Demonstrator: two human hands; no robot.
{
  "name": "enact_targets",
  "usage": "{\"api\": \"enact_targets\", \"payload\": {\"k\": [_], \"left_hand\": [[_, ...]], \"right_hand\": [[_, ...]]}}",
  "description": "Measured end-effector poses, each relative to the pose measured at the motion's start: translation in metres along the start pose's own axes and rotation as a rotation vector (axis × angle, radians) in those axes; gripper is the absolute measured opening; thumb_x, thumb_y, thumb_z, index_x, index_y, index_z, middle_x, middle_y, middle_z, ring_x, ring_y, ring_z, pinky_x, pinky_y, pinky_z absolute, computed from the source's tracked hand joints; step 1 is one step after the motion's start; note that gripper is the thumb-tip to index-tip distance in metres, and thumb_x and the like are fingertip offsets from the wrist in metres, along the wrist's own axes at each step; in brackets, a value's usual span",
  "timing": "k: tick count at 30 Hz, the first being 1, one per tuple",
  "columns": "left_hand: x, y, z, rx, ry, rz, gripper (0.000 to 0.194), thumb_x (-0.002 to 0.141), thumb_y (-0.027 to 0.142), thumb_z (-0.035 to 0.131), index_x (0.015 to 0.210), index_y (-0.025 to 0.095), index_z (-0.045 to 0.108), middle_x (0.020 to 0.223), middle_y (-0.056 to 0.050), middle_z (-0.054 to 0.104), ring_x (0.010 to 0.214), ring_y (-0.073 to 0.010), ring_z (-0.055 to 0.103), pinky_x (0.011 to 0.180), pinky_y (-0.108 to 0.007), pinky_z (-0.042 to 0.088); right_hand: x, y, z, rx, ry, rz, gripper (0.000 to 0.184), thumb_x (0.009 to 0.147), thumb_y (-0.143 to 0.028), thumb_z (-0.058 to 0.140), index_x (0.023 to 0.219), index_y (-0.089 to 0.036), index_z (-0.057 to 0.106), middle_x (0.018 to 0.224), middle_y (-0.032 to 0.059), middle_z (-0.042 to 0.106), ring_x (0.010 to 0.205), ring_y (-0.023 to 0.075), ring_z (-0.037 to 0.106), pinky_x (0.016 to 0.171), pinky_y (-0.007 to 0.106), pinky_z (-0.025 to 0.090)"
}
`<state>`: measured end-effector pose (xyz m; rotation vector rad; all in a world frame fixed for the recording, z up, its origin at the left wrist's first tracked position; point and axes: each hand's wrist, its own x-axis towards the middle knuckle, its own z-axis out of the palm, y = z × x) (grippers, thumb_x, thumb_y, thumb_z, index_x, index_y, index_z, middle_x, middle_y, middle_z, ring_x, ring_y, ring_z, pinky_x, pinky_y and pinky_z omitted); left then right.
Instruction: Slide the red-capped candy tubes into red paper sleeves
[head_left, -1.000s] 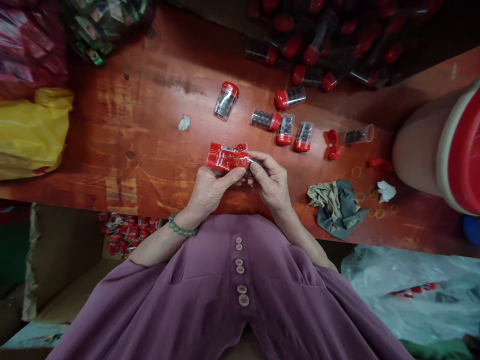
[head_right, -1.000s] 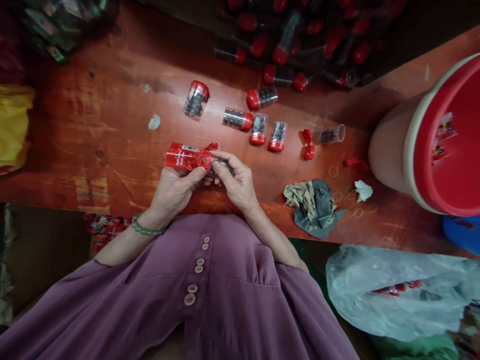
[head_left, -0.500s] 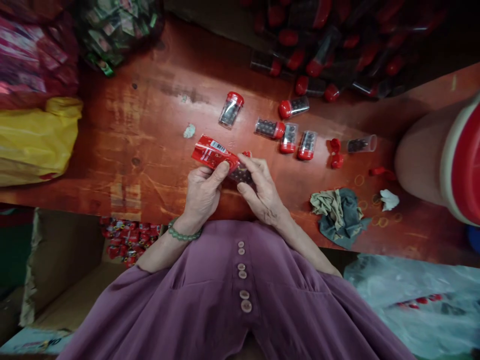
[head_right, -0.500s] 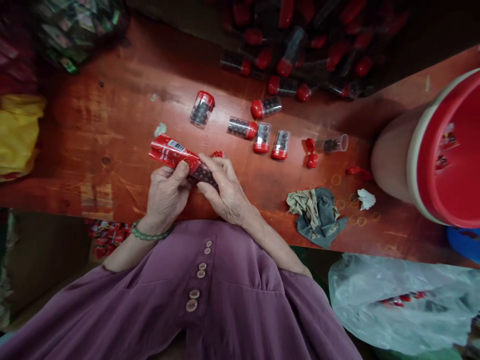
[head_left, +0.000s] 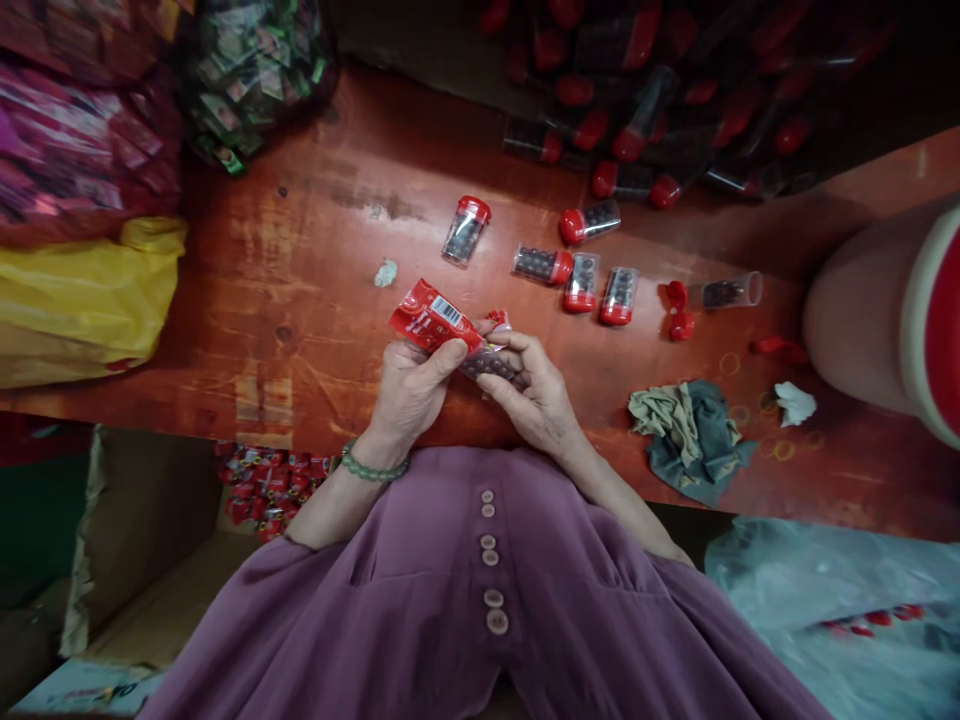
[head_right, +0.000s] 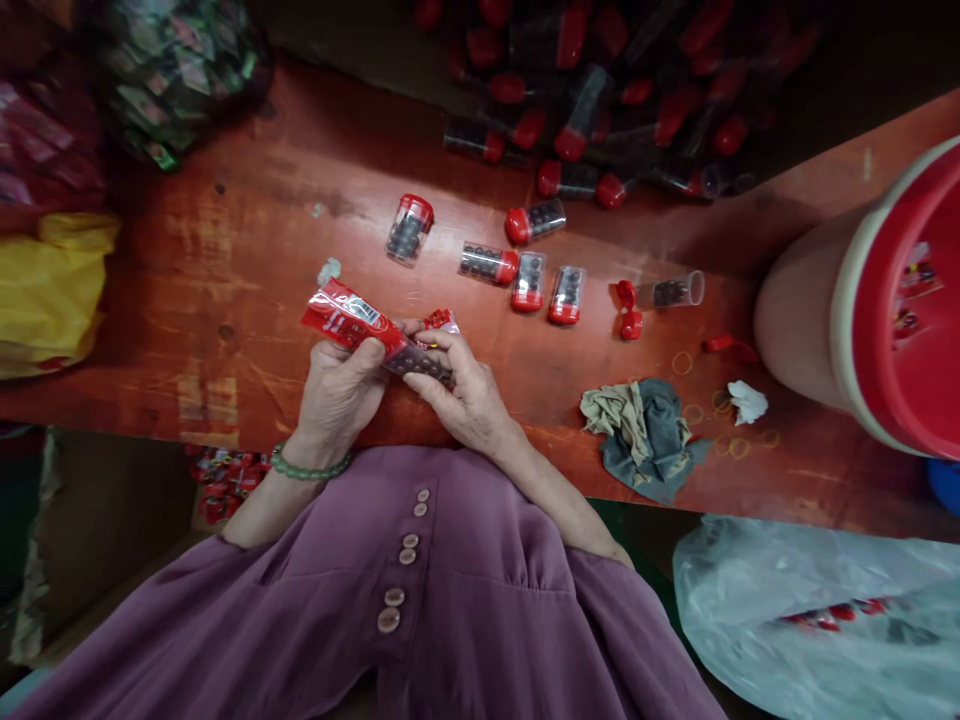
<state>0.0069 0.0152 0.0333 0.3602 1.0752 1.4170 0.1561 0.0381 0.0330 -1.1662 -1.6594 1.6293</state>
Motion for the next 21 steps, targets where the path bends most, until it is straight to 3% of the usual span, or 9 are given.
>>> {"api": "enact_targets", "payload": {"k": [2,5,10,15,17,21], "left_hand": [[-0.001,0.000,-0.001,0.006,-0.055,0.001,0.026,0.072,0.045,0.082,0.085,0.023,0.079,0.092,-0.005,0.080,0.096,-0.0239,0.074,0.091,-0.038,0.058],[-0.001,-0.001,-0.001,0.028,-0.100,-0.017,0.026,0.076,0.045,0.079,0.086,0.021,0.079,0.097,-0.007,0.080,0.098,-0.0252,0.074,0.090,-0.039,0.059],[0.002,-0.002,0.005,0.022,-0.019,-0.026,0.033,0.070,0.051,0.083,0.080,0.020,0.077,0.089,-0.007,0.080,0.098,-0.0260,0.074,0.089,-0.038,0.059],[0.004,0.001,0.004,0.071,-0.009,-0.065,0.037,0.067,0.054,0.083,0.077,0.019,0.076,0.091,-0.008,0.080,0.091,-0.0266,0.075,0.076,-0.037,0.062],[0.006,0.002,0.002,0.053,-0.020,-0.054,0.038,0.065,0.055,0.084,0.077,0.020,0.076,0.090,-0.008,0.080,0.093,-0.0270,0.075,0.078,-0.038,0.062],[0.010,0.004,0.000,-0.001,0.012,0.015,0.046,0.059,0.060,0.086,0.082,0.021,0.076,0.090,-0.006,0.079,0.102,-0.0279,0.073,0.089,-0.041,0.060]], "right_hand": [[0.002,0.000,0.000,0.172,-0.048,0.058,0.029,0.090,-0.041,0.064,0.111,-0.025,0.052,0.080,-0.0039,0.062,0.063,0.0098,0.059,0.065,0.025,0.055],[0.005,0.001,0.001,0.312,-0.094,0.097,0.030,0.087,-0.044,0.066,0.102,-0.024,0.050,0.077,-0.0057,0.057,0.056,0.0069,0.052,0.057,0.022,0.050],[0.005,0.002,0.011,0.048,0.147,0.044,0.028,0.086,-0.042,0.068,0.101,-0.025,0.052,0.085,-0.0028,0.061,0.067,0.0093,0.057,0.066,0.025,0.052],[0.011,-0.001,0.010,0.310,-0.055,0.122,0.034,0.084,-0.050,0.068,0.097,-0.025,0.049,0.081,-0.0046,0.061,0.055,0.0066,0.054,0.054,0.022,0.050],[0.013,-0.003,0.011,0.293,-0.029,0.105,0.033,0.085,-0.049,0.068,0.097,-0.024,0.050,0.079,-0.0051,0.061,0.056,0.0066,0.055,0.056,0.022,0.051],[0.013,-0.005,0.015,0.019,0.123,-0.030,0.023,0.088,-0.038,0.066,0.103,-0.024,0.056,0.086,-0.0023,0.064,0.069,0.0099,0.060,0.069,0.026,0.054]]}}
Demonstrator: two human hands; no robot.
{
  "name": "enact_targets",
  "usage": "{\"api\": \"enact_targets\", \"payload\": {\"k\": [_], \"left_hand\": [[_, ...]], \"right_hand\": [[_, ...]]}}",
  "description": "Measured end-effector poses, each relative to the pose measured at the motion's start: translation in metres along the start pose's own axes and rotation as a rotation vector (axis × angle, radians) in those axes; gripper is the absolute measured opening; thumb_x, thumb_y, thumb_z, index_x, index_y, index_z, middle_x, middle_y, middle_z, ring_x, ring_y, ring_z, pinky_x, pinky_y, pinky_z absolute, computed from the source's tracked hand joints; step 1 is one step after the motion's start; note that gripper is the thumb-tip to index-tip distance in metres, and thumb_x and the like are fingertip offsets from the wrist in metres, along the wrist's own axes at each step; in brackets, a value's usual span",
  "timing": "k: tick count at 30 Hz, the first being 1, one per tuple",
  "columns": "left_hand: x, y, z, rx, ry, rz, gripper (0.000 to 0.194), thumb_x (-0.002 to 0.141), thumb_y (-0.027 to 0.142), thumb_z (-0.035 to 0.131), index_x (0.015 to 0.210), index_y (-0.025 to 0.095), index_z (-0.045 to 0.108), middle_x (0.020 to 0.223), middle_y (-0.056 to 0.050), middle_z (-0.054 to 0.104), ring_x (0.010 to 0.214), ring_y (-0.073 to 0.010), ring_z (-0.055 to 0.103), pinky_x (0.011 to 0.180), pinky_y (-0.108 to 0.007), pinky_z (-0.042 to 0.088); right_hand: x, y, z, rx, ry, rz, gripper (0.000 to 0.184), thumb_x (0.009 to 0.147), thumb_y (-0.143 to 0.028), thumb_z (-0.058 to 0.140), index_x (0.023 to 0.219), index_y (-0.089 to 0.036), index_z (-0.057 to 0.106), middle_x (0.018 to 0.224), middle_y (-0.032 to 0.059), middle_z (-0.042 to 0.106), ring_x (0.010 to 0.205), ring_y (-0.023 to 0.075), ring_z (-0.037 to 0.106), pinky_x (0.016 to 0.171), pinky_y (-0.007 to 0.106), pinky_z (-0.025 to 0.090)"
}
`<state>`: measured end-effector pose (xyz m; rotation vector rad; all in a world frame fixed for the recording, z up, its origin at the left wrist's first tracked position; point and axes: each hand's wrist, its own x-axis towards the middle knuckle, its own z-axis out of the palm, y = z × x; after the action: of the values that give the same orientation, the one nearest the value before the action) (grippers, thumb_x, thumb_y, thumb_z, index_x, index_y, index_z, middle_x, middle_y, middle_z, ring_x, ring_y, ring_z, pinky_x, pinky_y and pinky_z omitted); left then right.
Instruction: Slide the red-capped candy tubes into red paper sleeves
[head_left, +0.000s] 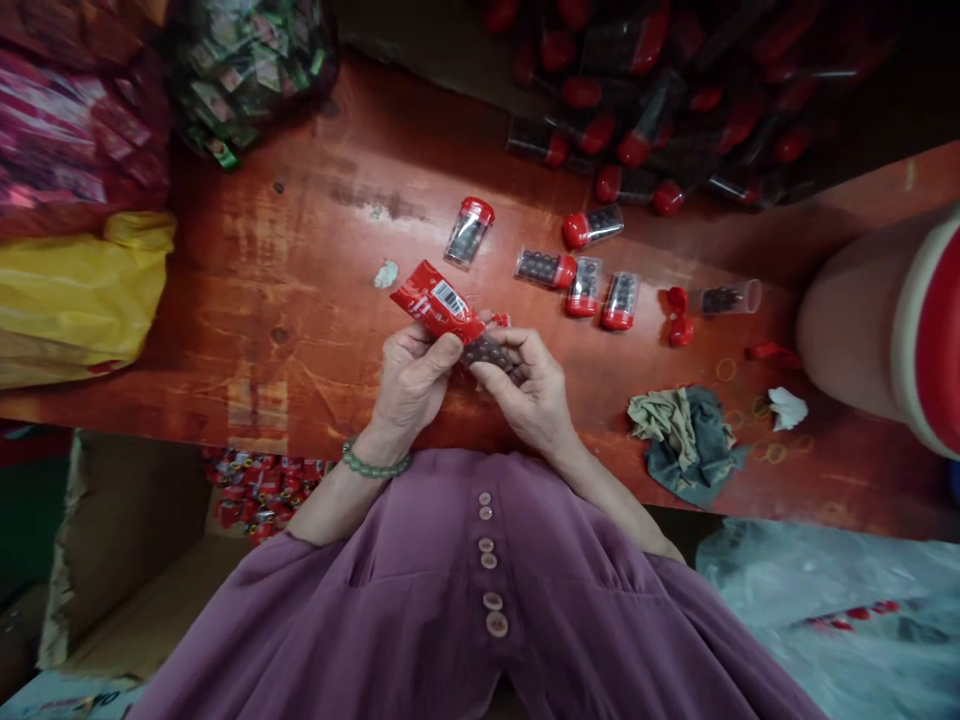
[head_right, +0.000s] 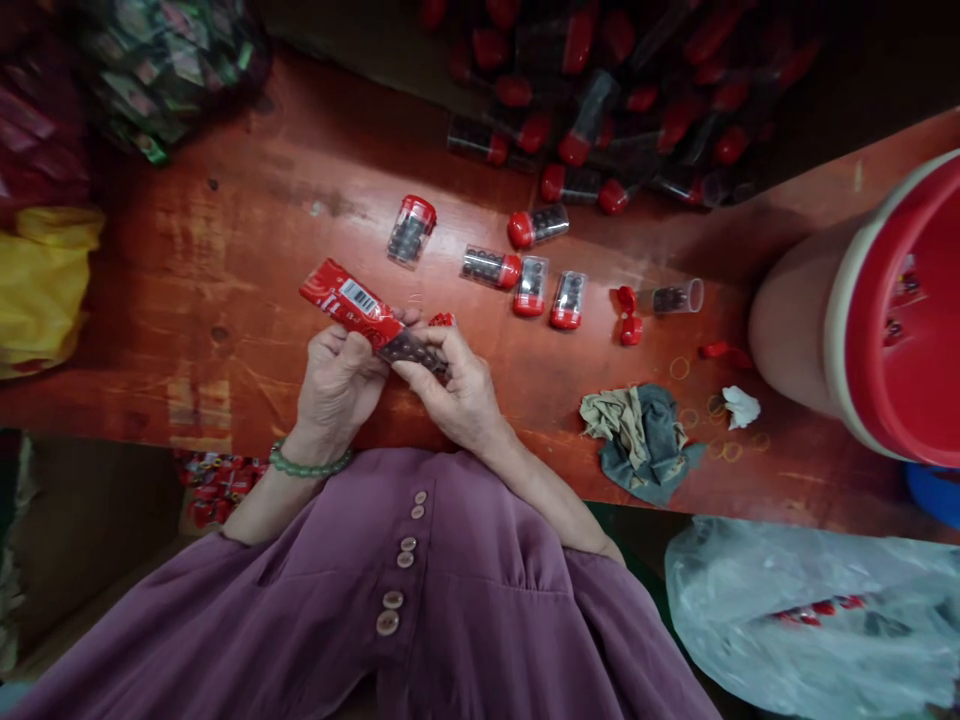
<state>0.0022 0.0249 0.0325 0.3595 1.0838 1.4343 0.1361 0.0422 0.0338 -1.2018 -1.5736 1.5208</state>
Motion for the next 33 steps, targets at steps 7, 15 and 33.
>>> {"api": "enact_targets", "payload": {"k": [7,15,33], "left_hand": [[0.001,0.000,-0.009,0.079,-0.035,0.021,0.036,0.066,0.052,0.085,0.084,0.023,0.077,0.095,-0.005,0.079,0.105,-0.0284,0.072,0.095,-0.044,0.058],[0.000,-0.004,-0.009,0.004,-0.102,0.019,0.027,0.078,0.042,0.079,0.096,0.021,0.078,0.108,-0.007,0.078,0.109,-0.0287,0.072,0.094,-0.042,0.059],[-0.003,-0.009,-0.006,-0.011,0.013,0.012,0.048,0.063,0.056,0.086,0.089,0.017,0.076,0.086,-0.005,0.079,0.078,-0.0174,0.075,0.073,-0.026,0.060]], "right_hand": [[0.001,0.000,0.004,-0.054,-0.028,0.004,0.020,0.086,-0.035,0.069,0.100,-0.024,0.059,0.086,-0.0019,0.066,0.070,0.0113,0.061,0.070,0.027,0.055],[0.011,-0.001,0.009,0.255,-0.090,0.140,0.028,0.082,-0.042,0.073,0.096,-0.023,0.058,0.082,-0.0047,0.060,0.061,0.0061,0.056,0.061,0.022,0.054],[0.003,0.019,0.004,0.173,-0.021,-0.102,0.040,0.088,-0.033,0.069,0.126,-0.029,0.055,0.123,0.0031,0.068,0.094,0.0128,0.070,0.084,0.029,0.062]]}}
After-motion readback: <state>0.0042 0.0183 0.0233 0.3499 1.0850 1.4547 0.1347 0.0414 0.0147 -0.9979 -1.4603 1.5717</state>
